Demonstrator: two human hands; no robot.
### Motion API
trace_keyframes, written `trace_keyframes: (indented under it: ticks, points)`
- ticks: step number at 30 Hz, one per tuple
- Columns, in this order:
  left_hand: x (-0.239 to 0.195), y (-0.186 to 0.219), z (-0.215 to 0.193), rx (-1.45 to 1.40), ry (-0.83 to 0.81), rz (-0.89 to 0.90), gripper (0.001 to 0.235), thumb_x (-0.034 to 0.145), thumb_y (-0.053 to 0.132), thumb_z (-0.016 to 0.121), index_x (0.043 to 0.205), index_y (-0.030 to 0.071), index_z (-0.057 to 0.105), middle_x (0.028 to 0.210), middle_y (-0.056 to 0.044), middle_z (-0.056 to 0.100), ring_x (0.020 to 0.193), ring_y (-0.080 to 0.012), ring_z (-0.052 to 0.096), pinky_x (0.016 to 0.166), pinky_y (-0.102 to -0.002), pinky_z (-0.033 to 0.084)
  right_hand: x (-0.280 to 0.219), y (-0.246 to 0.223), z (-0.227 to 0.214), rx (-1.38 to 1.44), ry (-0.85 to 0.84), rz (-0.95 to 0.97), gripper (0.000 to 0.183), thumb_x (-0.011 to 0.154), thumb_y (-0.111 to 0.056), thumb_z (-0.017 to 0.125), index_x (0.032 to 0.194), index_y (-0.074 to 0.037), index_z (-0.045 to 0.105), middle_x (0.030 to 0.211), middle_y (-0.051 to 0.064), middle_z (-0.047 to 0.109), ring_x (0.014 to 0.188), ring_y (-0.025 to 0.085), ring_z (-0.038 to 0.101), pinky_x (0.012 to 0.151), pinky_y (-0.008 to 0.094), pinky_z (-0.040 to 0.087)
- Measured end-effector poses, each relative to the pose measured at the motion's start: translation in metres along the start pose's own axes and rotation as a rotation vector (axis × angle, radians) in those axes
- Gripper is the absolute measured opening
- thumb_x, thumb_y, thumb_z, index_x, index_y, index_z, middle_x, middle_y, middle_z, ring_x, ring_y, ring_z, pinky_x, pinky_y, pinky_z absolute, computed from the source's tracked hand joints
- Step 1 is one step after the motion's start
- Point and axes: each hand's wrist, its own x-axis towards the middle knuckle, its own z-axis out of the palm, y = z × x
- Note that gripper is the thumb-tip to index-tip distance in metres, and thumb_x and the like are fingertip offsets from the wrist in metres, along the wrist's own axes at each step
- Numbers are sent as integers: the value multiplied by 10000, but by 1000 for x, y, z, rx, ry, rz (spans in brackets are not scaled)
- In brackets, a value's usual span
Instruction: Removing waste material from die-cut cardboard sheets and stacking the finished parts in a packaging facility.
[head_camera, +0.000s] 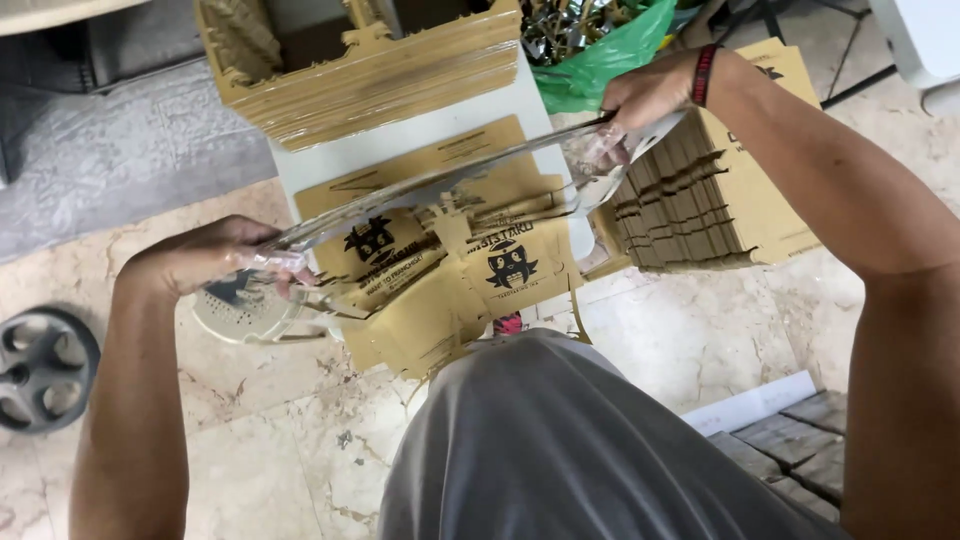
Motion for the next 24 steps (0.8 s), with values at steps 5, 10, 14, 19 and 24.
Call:
trace_keyframes:
  ticks: [5,10,14,19,24]
  points:
    - [-15,18,6,1,109,-171,311,873,251,774,1086,61,899,826,-63,770,600,-157,448,502,-262,278,25,21,6,-1,-78,-139,310,1004,-292,678,863,-89,864,880,33,680,771,175,463,821,330,410]
    - [-8,4,4,80,92,-160,324,922,234,726,1151,66,881,979,-44,841,843,-167,625,812,-248,391,49,41,14,14,-130,-194,204,937,-200,744,867,-54,867,980,94,890,1064,192,745,1162,392,403]
    - [-9,-9,-1,29,107,-74,246,872,204,729,989,47,879,912,-102,854,747,-224,570,727,-322,390,36,47,8,169,-50,-245,282,973,-132,678,790,16,835,995,124,863,1024,220,715,1016,391,444]
    - [-17,-16,-12,-124,-61,311,514,802,533,682,949,84,884,935,-129,894,728,-246,807,1176,-541,453,45,69,4,436,-77,-486,324,899,-177,681,650,5,777,1023,151,874,1005,286,784,901,402,543]
    - [3,-48,-9,-104,-30,136,504,769,524,705,919,74,873,928,-93,893,1011,-258,817,1169,-499,438,26,43,8,6,-56,-191,370,984,-274,646,757,-76,861,986,77,853,1002,202,675,1058,386,409]
